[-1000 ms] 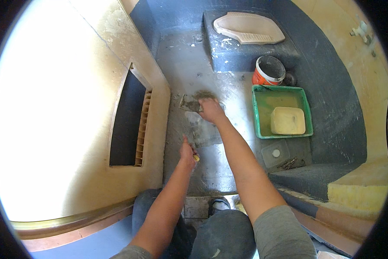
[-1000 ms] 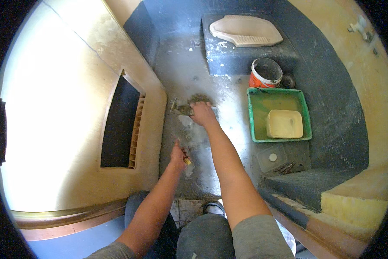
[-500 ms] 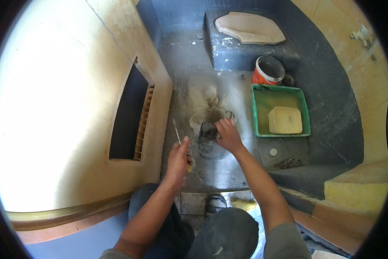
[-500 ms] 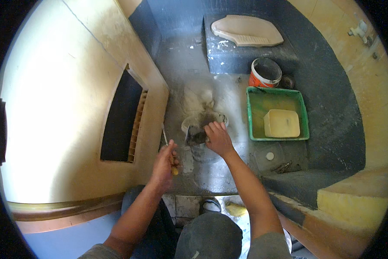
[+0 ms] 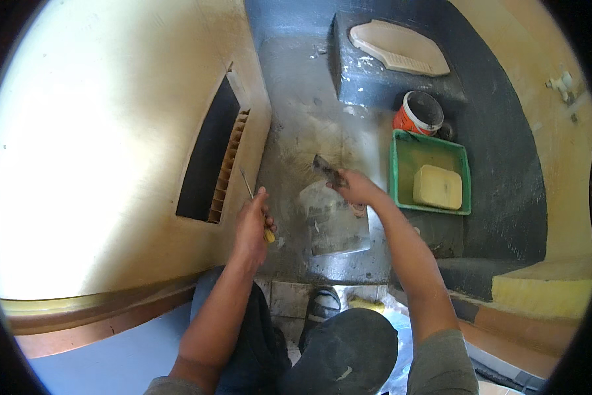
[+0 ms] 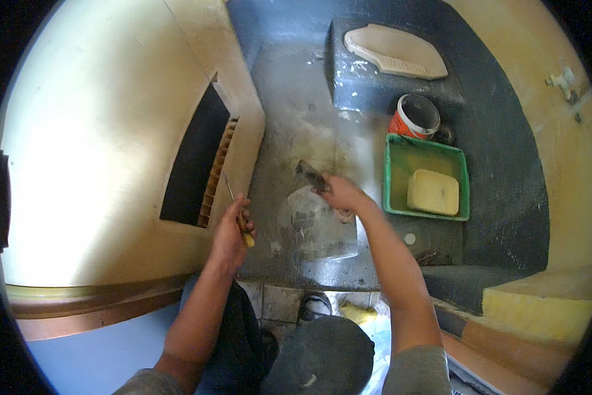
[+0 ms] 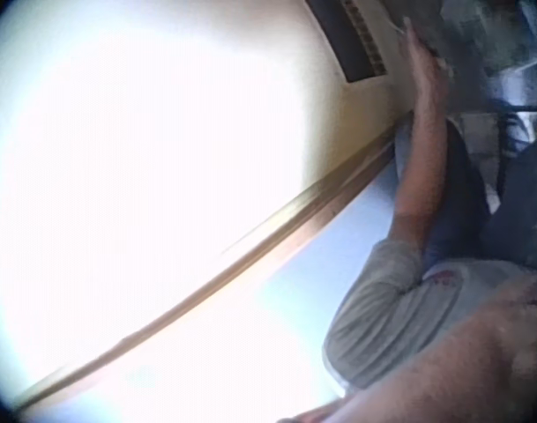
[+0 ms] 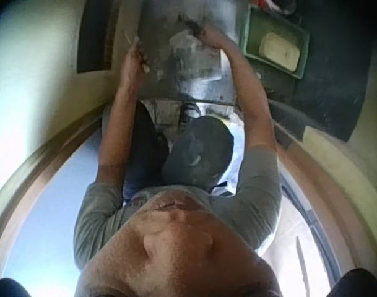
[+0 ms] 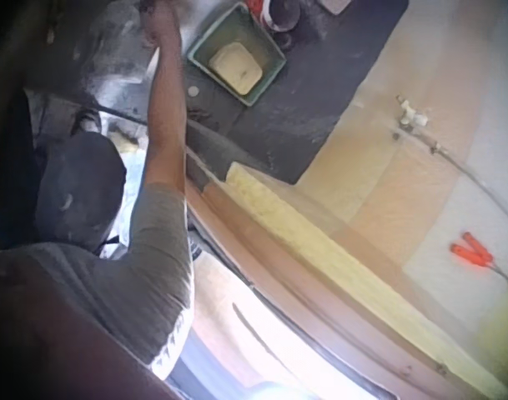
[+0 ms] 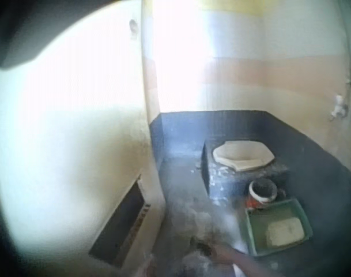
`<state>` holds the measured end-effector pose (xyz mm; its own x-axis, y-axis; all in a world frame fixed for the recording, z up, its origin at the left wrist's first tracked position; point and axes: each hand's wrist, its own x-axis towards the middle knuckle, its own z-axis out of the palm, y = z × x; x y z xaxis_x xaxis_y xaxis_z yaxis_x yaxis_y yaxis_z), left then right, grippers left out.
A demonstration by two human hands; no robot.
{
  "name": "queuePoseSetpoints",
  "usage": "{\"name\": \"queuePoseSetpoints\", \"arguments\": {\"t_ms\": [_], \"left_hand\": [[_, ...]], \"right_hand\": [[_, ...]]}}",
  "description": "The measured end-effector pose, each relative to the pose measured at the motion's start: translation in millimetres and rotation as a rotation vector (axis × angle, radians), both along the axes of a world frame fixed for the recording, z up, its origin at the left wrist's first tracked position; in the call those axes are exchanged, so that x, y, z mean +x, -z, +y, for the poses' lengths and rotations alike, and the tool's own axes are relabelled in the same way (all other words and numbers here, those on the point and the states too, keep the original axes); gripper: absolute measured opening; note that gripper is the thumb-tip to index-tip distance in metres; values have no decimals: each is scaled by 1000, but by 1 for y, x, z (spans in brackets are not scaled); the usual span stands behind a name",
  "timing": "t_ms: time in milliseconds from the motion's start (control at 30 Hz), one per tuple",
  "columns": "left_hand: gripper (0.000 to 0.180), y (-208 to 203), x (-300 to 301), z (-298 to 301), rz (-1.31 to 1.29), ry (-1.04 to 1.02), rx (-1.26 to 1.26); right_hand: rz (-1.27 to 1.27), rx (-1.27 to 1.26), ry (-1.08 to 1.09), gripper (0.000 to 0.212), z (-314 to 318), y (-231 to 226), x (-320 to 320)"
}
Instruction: The person mixes grout in a bucket by hand, adding water from a container and using a scraper to stir the mixture.
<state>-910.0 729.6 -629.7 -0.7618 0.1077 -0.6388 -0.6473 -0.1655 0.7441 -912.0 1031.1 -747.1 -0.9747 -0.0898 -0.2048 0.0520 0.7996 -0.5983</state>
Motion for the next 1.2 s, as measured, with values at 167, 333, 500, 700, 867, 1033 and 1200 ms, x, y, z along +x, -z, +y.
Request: {"name": "queuePoseSetpoints", "arguments": {"t_ms": [167,333,500,700,867,1033,1200], "left_hand": [[43,3,-6,-7,35,-30,17],[45,12,-9,-6,-4,-33,-1],[51,7,-7,-1,-1,1,-39],[54,12,-4,9,-21,44,-24],[38,16,-4,13,51,78,-78],[40,24,-5,22,64,176,-125],[42,34,1,41,127,237,-174]], "right_hand": [[-256,-81,212,60,30,-56,-62],[-278,-33,71,62,49,-52,-89],[-314,13,38,61,37,-50,-77],[-229,46,34,55,48,-49,-47],[103,384,14,43,12,-71,-1],[254,607,33,31,-15,-31,58],[247,560,155,27,-25,0,124]]}}
